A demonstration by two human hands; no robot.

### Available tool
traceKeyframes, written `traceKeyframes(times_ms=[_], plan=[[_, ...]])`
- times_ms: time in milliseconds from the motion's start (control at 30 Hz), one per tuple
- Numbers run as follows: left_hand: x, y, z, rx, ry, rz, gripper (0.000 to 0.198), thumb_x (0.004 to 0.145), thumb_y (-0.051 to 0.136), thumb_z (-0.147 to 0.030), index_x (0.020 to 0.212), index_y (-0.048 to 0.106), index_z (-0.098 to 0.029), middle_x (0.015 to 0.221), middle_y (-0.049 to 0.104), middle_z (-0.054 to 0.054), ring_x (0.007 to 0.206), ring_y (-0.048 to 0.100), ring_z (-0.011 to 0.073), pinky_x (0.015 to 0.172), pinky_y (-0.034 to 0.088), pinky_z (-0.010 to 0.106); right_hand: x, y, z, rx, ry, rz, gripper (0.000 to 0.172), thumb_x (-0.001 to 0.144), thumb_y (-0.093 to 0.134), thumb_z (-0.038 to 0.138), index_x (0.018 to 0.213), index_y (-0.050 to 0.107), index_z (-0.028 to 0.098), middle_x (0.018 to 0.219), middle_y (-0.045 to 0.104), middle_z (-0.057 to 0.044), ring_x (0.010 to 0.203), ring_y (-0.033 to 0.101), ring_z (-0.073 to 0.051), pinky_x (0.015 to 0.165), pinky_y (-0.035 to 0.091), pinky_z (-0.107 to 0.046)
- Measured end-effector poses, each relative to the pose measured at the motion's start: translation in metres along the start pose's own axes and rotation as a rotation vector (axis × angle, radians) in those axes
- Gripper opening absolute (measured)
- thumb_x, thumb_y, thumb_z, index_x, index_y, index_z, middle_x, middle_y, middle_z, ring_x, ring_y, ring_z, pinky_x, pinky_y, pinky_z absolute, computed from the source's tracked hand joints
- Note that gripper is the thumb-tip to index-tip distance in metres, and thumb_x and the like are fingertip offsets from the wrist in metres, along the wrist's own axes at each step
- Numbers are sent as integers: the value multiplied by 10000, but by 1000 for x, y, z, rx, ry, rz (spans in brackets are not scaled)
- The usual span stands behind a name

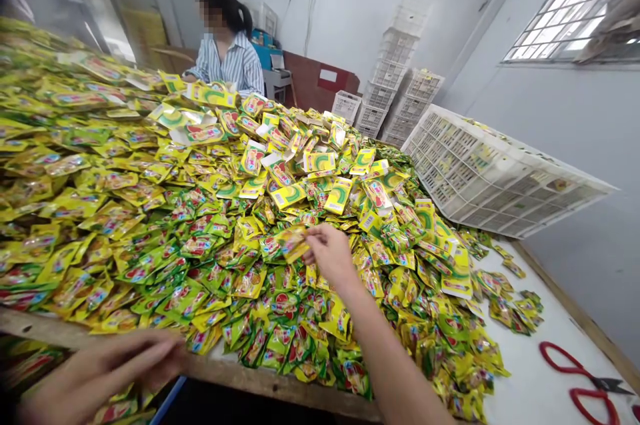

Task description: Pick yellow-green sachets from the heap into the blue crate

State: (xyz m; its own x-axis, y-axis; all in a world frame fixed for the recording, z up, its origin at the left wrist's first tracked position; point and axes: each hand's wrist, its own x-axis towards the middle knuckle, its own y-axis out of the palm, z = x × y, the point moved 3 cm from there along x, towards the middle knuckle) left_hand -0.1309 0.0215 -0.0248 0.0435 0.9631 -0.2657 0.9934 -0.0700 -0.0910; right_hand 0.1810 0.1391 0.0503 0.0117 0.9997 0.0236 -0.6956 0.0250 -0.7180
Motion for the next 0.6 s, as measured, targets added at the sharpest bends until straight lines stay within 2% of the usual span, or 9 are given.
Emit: traceKeyframes(times_ms=[67,100,167,233,333,433,500,600], plan=[[37,36,-23,-106,-42,103,451,780,676,-477,1106,678,-167,1072,701,86,861,696,240,748,575,319,9,37,11,133,71,15,207,939,406,200,1045,568,127,800,679,-42,619,673,-130,534,528,-199],[56,54,-33,-192,-62,78,485,789,657,-445,1172,632,-148,1077,698,102,840,703,243,738,580,345,13,54,13,181,110,13,195,918,413,172,1019,569,113,786,677,-49,591,671,-131,505,523,-195],[90,84,-45,-208,-109,-3,470,785,631,-397,1155,616,-107,933,718,111,706,704,246,636,575,360,19,81,11,245,169,-10,195,881,421,134,995,572,92,773,672,-69,561,666,-140,468,509,-197],[115,102,-47,-155,-105,-86,430,743,664,-428,1014,659,-94,711,694,87,552,658,240,496,516,320,23,95,5,273,187,-50,230,860,436,129,1036,578,86,777,670,-78,562,660,-147,466,497,-204],[131,107,-41,-102,-37,-227,412,642,753,-478,810,667,-111,611,638,52,456,554,171,419,388,237,22,96,-3,275,155,-82,257,835,485,141,1054,613,100,751,665,-66,569,636,-145,505,480,-214],[123,104,-35,-124,10,-311,436,620,767,-502,773,639,-115,658,616,26,463,469,106,423,337,206,18,85,-1,269,100,-52,215,806,577,204,981,666,117,682,635,-42,580,601,-153,536,459,-229],[112,103,-35,-149,33,-303,452,640,754,-528,794,632,-120,641,572,-8,462,415,81,421,307,192,12,72,4,261,57,-72,281,758,684,312,974,673,133,774,639,-53,704,604,-176,621,464,-249],[104,104,-44,-161,115,-177,420,696,731,-523,808,629,-132,637,534,-29,480,396,72,427,305,183,1,54,10,227,-23,-102,300,737,720,430,794,613,156,815,591,-30,769,540,-167,655,422,-242]])
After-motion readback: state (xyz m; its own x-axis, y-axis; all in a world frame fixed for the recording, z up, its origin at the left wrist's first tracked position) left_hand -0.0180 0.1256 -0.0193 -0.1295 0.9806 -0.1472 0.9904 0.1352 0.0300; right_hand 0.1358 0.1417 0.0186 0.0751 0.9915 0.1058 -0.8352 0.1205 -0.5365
